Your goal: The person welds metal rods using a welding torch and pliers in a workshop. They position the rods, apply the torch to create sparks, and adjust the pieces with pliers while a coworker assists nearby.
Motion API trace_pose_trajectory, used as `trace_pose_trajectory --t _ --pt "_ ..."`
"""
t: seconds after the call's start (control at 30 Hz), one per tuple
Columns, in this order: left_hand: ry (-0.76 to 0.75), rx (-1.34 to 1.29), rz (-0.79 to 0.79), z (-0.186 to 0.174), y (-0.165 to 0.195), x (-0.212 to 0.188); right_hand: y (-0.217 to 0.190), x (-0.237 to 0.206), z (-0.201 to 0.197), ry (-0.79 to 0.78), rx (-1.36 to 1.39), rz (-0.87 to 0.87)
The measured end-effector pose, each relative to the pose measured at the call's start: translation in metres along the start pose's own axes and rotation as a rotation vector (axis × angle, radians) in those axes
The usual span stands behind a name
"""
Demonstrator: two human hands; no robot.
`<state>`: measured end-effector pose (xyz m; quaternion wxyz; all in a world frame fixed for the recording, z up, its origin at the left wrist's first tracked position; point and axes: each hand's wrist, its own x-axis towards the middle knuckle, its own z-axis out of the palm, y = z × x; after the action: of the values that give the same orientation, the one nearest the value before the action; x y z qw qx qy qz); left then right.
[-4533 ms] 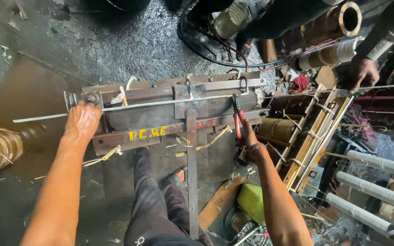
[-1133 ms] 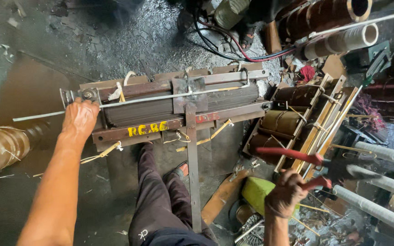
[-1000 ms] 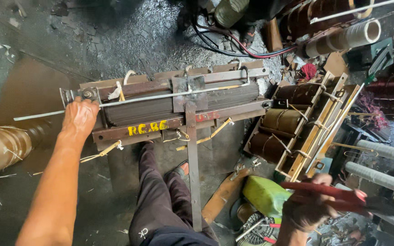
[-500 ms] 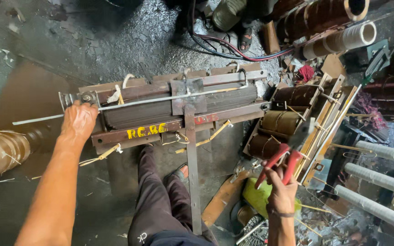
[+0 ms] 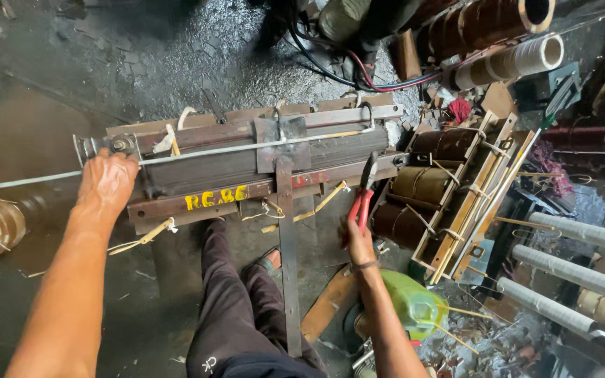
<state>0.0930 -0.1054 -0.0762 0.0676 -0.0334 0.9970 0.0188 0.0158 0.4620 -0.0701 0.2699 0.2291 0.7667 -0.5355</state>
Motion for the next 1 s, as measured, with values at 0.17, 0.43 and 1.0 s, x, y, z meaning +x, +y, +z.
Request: trace_pose_trajectory --t 0.17,0.43,1.0 --pt "-0.013 0.022 0.001 -0.008 0.002 0.002 -0.03 0.016 0.029 -0.036 -0.044 0.219" --pt "0.011 -0.006 -0.015 -0.017 0.006 -0.001 -0.038 0.012 0.032 0.069 -0.215 0.254" --pt "0.0 0.009 -0.026 -0.021 0.005 0.002 -0.029 0.012 0.016 -0.208 -0.012 0.426"
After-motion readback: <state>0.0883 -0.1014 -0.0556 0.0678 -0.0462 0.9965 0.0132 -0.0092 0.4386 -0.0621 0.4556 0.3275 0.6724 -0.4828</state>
